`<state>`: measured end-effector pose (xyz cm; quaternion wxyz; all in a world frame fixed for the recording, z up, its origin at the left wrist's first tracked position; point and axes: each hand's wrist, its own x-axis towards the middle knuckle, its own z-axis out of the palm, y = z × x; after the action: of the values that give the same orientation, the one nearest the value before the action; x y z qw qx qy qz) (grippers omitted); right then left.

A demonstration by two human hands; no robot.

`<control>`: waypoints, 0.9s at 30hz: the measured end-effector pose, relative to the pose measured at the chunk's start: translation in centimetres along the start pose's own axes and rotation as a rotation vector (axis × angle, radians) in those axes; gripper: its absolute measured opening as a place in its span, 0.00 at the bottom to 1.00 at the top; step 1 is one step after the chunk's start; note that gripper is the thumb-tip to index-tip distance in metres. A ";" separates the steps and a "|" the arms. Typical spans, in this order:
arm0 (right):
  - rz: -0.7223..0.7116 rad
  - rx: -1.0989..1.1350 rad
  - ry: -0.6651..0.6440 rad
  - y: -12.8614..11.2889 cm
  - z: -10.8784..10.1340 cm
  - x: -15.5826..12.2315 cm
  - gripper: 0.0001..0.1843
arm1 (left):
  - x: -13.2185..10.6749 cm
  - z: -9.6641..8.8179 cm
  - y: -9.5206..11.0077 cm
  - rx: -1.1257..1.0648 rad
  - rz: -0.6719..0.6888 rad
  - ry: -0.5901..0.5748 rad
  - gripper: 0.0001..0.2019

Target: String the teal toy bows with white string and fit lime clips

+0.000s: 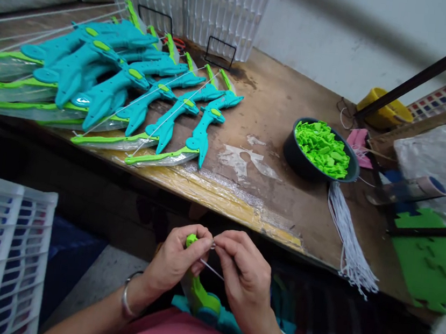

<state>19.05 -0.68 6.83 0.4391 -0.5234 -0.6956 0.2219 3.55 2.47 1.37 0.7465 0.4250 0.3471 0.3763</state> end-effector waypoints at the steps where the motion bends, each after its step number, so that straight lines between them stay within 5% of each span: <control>1: -0.024 -0.019 -0.002 0.0 0.0 0.0 0.12 | 0.0 -0.1 0.0 0.003 0.002 -0.007 0.17; 10: -0.269 -0.393 0.016 0.3 0.4 -0.2 0.10 | -0.3 0.2 0.0 0.016 0.006 0.010 0.18; 20: -0.140 -0.266 0.155 0.1 0.5 -0.9 0.08 | -0.6 0.1 0.3 -0.017 0.036 0.001 0.16; 27: -0.058 -0.184 0.012 -0.6 0.1 -0.9 0.08 | -0.7 0.3 0.8 0.036 0.053 0.004 0.16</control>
<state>18.74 -1.72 6.94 0.3997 -0.5425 -0.7253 0.1408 3.27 2.07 2.30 0.7279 0.4464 0.3440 0.3904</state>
